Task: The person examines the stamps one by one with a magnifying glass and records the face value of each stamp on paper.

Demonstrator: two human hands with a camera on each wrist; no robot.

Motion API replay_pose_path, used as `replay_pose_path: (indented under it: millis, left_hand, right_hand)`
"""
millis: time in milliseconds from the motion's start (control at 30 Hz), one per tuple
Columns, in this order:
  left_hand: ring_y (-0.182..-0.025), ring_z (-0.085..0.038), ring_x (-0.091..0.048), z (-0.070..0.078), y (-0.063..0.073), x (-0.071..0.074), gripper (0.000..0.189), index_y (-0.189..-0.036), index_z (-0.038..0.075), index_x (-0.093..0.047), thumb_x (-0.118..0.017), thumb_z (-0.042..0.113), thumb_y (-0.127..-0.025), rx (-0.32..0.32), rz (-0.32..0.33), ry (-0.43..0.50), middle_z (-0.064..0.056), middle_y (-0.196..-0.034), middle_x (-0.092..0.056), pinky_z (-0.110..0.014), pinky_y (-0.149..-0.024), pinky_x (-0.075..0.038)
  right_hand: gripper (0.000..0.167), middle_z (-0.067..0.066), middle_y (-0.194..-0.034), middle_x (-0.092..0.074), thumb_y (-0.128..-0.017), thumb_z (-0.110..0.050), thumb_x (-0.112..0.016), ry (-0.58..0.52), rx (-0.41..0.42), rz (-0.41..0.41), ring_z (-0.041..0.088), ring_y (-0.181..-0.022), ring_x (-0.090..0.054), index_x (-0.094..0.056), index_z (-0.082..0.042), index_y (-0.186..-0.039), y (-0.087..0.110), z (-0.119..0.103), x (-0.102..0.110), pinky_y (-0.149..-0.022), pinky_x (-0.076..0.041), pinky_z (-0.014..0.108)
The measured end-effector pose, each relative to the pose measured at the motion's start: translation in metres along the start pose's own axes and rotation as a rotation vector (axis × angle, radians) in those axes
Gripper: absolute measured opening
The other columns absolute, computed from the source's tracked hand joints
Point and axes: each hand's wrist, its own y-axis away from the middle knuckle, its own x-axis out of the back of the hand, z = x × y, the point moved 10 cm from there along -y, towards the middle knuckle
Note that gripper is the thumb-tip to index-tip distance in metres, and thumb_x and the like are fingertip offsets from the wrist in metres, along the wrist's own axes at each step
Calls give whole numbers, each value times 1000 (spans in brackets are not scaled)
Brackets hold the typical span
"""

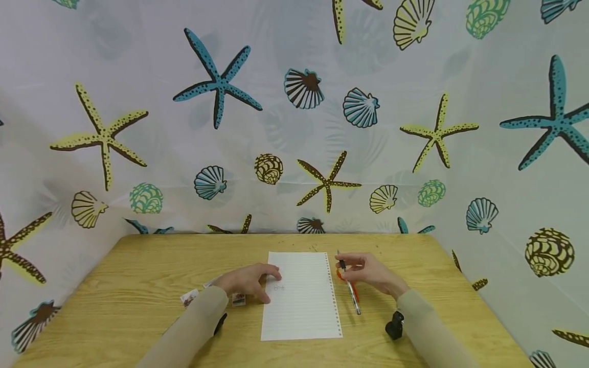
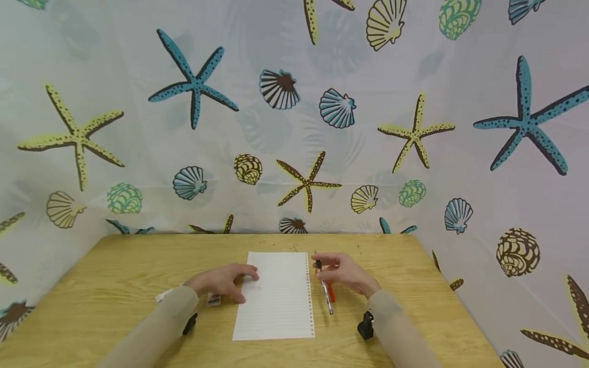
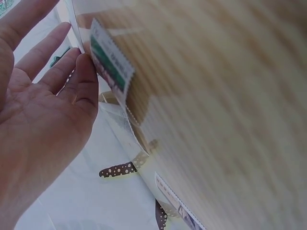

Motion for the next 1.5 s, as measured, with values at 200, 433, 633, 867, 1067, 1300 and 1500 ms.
replay_pose_path:
  millis: [200,433,633,867,1067,1300,1500]
  left_hand:
    - [-148,-31,-26,0,1,0,58,-125,23,-64,-86,9,-73,3,-1,-6,-3,-156,-39,-53,-118,-23]
    - [-148,-31,-26,2,1,-1,58,-124,22,-63,-86,9,-72,1,-10,4,-4,-156,-39,-54,-118,-23]
    - [-148,-31,-26,2,0,-1,58,-125,22,-63,-86,10,-73,-7,-17,-16,-4,-156,-38,-52,-118,-24]
    - [-148,-32,-25,1,-1,-2,58,-125,20,-63,-86,8,-73,-7,-30,2,-6,-157,-37,-51,-118,-24]
    - [-149,-31,-25,-1,-2,-3,59,-126,22,-62,-86,9,-73,1,-32,-5,-5,-157,-37,-51,-118,-25]
    - [-149,-30,-25,-2,0,-3,59,-126,23,-62,-86,11,-73,7,-29,-21,-4,-157,-37,-51,-118,-24]
    - [-149,-29,-26,-2,-1,-3,58,-126,23,-62,-86,11,-74,9,-25,-31,-3,-157,-38,-51,-119,-24]
  right_hand:
    - [56,27,-151,-37,-95,-6,-63,25,-24,54,37,-124,-56,-43,-1,-146,9,4,18,-89,-56,35]
    - [59,24,-154,-34,-92,-13,-68,29,-18,118,32,-113,-62,-46,-9,-146,19,3,41,-88,-57,35]
    - [59,29,-150,-37,-94,-10,-65,62,-12,149,35,-121,-57,-41,-4,-148,27,5,53,-87,-57,33]
    - [57,31,-147,-40,-96,-5,-61,88,-25,130,44,-126,-51,-39,1,-148,34,11,57,-86,-57,34]
    - [58,30,-146,-43,-95,-8,-63,105,-63,117,38,-118,-58,-40,2,-147,38,19,58,-85,-57,35]
    - [56,28,-140,-48,-92,-9,-68,148,-118,138,23,-106,-61,-47,1,-143,39,28,61,-78,-57,31]
    - [54,30,-128,-53,-90,-6,-69,179,-117,137,17,-83,-62,-49,5,-139,38,33,64,-71,-56,29]
